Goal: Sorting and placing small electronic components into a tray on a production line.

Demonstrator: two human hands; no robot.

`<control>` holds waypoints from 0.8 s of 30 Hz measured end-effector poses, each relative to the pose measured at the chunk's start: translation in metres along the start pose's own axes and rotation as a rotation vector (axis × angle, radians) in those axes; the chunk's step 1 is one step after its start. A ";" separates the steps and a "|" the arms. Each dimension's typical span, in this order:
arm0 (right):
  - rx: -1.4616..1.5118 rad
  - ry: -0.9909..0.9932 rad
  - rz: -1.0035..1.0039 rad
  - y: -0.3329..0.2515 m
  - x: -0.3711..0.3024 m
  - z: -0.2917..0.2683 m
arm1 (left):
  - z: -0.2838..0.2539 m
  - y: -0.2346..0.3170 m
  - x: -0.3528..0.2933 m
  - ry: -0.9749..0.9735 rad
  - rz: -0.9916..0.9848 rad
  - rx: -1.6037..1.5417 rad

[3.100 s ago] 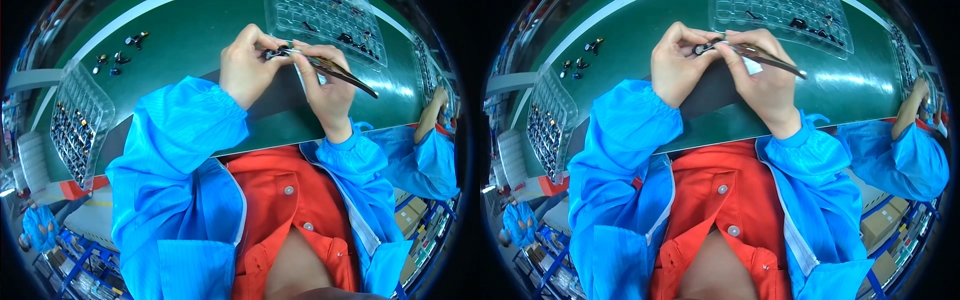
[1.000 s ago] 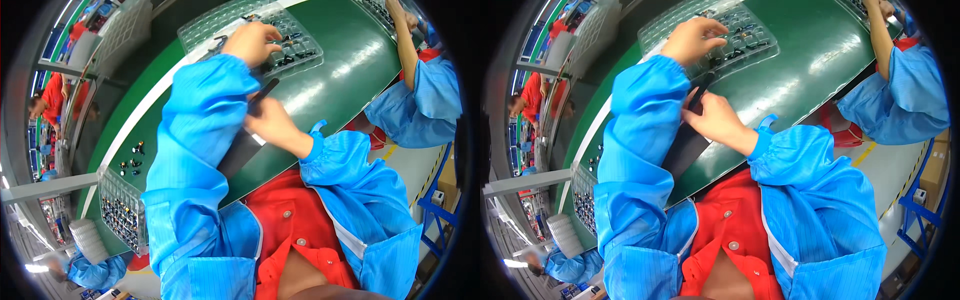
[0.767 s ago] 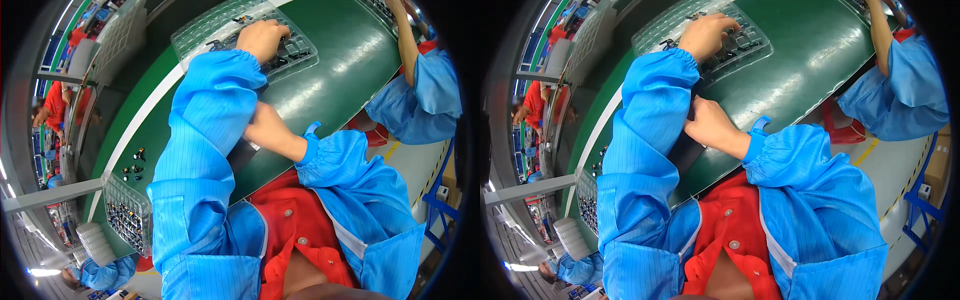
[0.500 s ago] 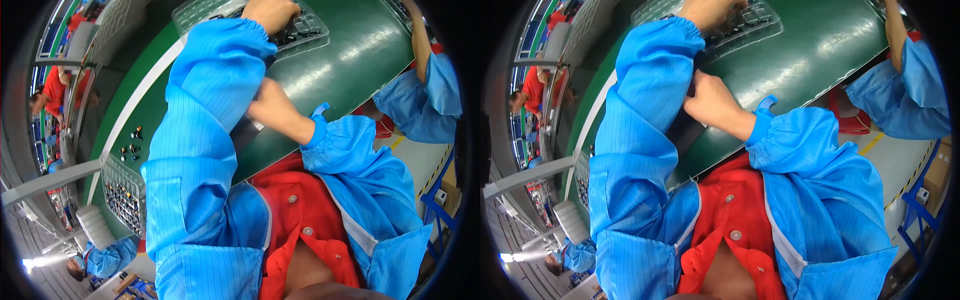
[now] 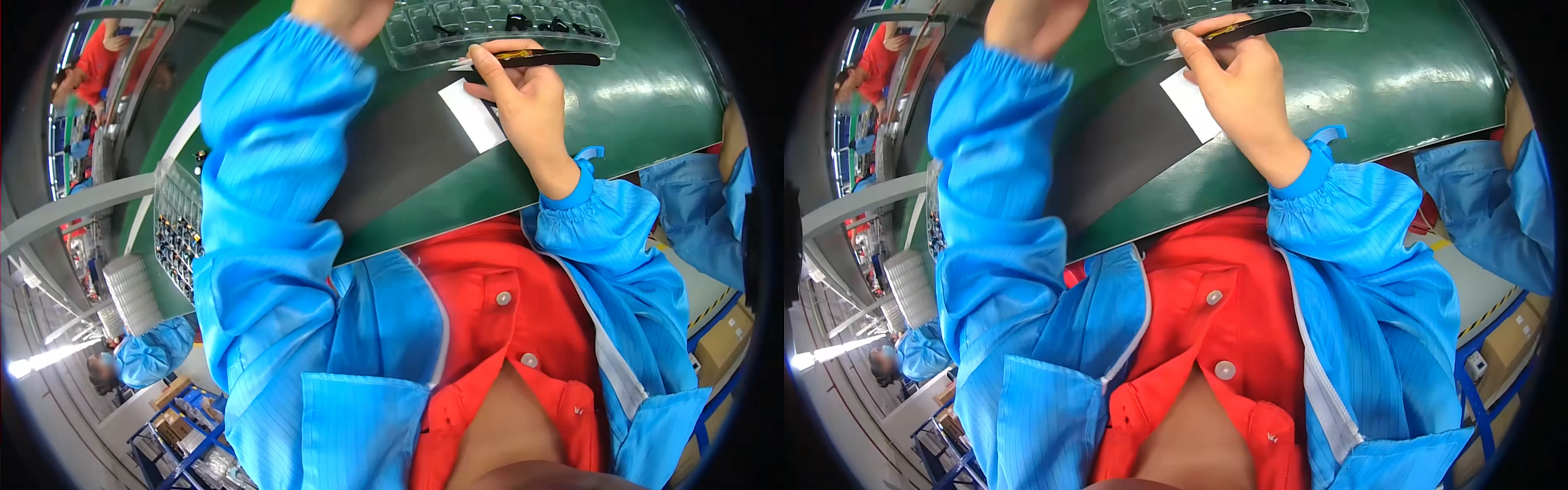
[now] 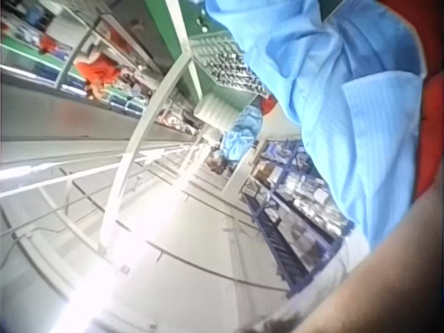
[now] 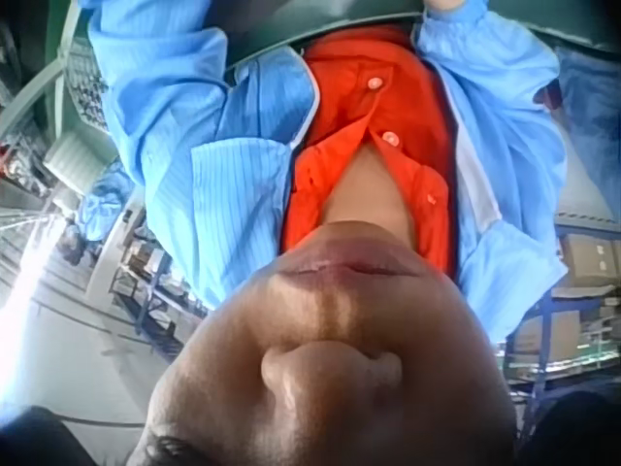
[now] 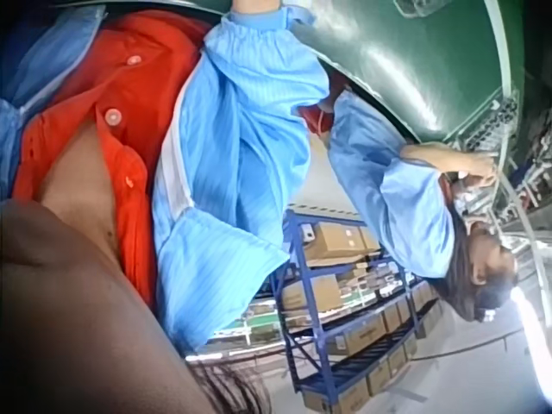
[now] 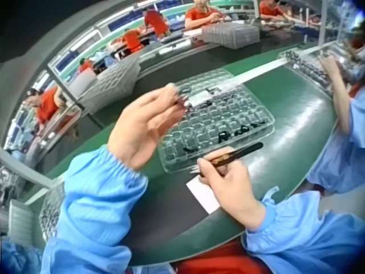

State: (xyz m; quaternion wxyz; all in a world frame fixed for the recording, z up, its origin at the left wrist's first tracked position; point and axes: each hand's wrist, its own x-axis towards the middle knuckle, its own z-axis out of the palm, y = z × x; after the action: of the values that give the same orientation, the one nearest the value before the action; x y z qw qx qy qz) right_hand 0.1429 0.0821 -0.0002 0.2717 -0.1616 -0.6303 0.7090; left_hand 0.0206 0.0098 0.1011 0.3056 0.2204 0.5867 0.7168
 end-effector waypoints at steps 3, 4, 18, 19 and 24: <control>-0.095 0.003 -0.018 0.004 0.000 -0.004 | -0.031 -0.027 -0.035 0.077 -0.086 -0.204; -0.091 -0.009 -0.023 0.004 -0.001 -0.003 | -0.041 -0.039 -0.048 0.107 -0.106 -0.307; -0.199 -0.007 -0.148 0.003 -0.009 0.008 | -0.032 -0.099 -0.077 0.196 0.015 -0.104; -0.208 -0.016 -0.143 0.004 -0.009 0.008 | -0.032 -0.101 -0.077 0.191 0.069 0.022; -0.232 -0.021 -0.156 0.005 -0.008 0.008 | -0.024 -0.096 -0.078 0.287 0.009 0.063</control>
State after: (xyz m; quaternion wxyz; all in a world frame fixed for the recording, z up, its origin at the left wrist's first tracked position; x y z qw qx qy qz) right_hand 0.1440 0.0707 -0.0050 0.2988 -0.1349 -0.7216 0.6097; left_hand 0.0775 -0.0501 0.0056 0.2083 0.1278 0.6454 0.7237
